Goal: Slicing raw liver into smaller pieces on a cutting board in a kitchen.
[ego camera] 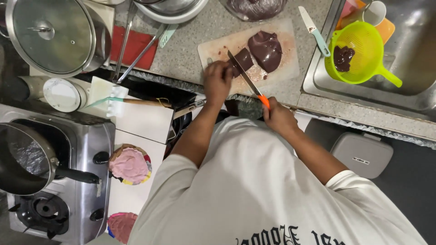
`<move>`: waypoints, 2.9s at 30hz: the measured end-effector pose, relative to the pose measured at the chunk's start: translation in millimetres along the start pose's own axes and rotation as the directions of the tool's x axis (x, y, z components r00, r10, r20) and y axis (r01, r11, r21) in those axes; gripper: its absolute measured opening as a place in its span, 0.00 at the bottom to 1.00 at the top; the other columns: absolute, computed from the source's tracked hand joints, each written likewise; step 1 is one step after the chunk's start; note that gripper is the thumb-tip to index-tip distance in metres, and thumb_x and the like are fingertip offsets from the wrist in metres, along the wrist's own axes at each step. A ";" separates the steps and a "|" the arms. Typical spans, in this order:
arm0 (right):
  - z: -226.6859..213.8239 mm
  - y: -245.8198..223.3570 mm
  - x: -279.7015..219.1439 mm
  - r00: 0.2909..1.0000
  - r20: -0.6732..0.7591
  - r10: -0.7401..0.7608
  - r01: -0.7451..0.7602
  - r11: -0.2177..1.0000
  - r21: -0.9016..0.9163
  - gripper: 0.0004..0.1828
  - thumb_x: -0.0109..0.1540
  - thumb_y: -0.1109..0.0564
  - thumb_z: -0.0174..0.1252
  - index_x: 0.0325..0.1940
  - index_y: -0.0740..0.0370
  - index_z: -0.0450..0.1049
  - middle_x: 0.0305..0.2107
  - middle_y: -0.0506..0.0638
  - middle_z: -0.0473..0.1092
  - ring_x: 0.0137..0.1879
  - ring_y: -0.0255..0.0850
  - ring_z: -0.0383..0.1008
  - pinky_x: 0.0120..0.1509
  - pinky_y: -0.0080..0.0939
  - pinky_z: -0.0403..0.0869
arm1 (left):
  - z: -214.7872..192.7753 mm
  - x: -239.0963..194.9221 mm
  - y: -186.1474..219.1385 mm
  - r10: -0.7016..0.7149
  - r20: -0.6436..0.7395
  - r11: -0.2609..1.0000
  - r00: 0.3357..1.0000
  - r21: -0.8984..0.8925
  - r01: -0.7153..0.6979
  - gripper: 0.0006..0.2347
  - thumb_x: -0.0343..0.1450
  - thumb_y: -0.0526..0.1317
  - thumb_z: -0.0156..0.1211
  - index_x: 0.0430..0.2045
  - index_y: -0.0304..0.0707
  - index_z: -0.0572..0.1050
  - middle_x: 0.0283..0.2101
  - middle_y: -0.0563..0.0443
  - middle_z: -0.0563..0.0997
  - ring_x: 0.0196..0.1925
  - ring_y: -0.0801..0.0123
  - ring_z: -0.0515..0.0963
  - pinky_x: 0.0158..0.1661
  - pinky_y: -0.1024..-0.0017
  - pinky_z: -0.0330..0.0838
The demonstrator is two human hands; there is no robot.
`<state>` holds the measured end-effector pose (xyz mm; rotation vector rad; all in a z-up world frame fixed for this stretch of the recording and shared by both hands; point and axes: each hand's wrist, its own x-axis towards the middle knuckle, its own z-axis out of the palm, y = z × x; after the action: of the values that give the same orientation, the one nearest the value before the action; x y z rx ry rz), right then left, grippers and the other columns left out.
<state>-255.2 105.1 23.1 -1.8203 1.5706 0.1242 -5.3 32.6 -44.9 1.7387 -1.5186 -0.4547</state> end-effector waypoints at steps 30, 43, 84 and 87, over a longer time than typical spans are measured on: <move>-16.6 -28.8 9.3 0.997 0.045 0.057 -0.054 0.997 -0.060 0.20 0.70 0.44 0.40 0.54 0.62 0.64 0.35 0.71 0.75 0.42 0.73 0.78 0.46 0.70 0.76 | 33.6 7.5 -31.3 0.328 -0.006 0.945 0.945 0.012 -0.328 0.07 0.67 0.42 0.66 0.33 0.43 0.78 0.33 0.51 0.80 0.48 0.55 0.80 0.57 0.58 0.71; -14.3 -34.8 15.0 0.997 0.042 0.069 -0.069 0.998 0.008 0.23 0.71 0.45 0.39 0.59 0.66 0.65 0.38 0.73 0.75 0.46 0.72 0.78 0.47 0.72 0.76 | 39.3 3.7 -35.4 0.307 -0.042 0.952 0.951 0.027 -0.306 0.06 0.67 0.43 0.67 0.33 0.46 0.80 0.34 0.53 0.80 0.49 0.57 0.80 0.58 0.60 0.71; -20.6 81.4 -110.0 0.914 -0.250 0.318 -0.168 0.861 0.480 0.11 0.70 0.50 0.53 0.52 0.55 0.74 0.21 0.68 0.70 0.34 0.65 0.77 0.40 0.56 0.74 | 41.2 97.8 16.1 0.139 0.914 0.799 0.381 0.124 -0.589 0.22 0.58 0.42 0.74 0.46 0.39 0.79 0.45 0.37 0.78 0.50 0.40 0.81 0.51 0.46 0.74; -0.3 116.2 -117.0 0.920 -0.177 0.349 -0.215 0.828 0.517 0.10 0.69 0.47 0.54 0.43 0.53 0.74 0.13 0.60 0.67 0.26 0.58 0.73 0.37 0.51 0.72 | 32.2 100.2 34.8 0.079 0.953 0.825 0.294 0.103 -0.556 0.14 0.61 0.40 0.71 0.40 0.43 0.81 0.46 0.39 0.78 0.51 0.42 0.81 0.53 0.51 0.74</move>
<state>-388.9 201.4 30.3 -1.2314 1.8498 -0.3704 -28.7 -72.4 -18.4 1.3505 -2.9608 -1.0851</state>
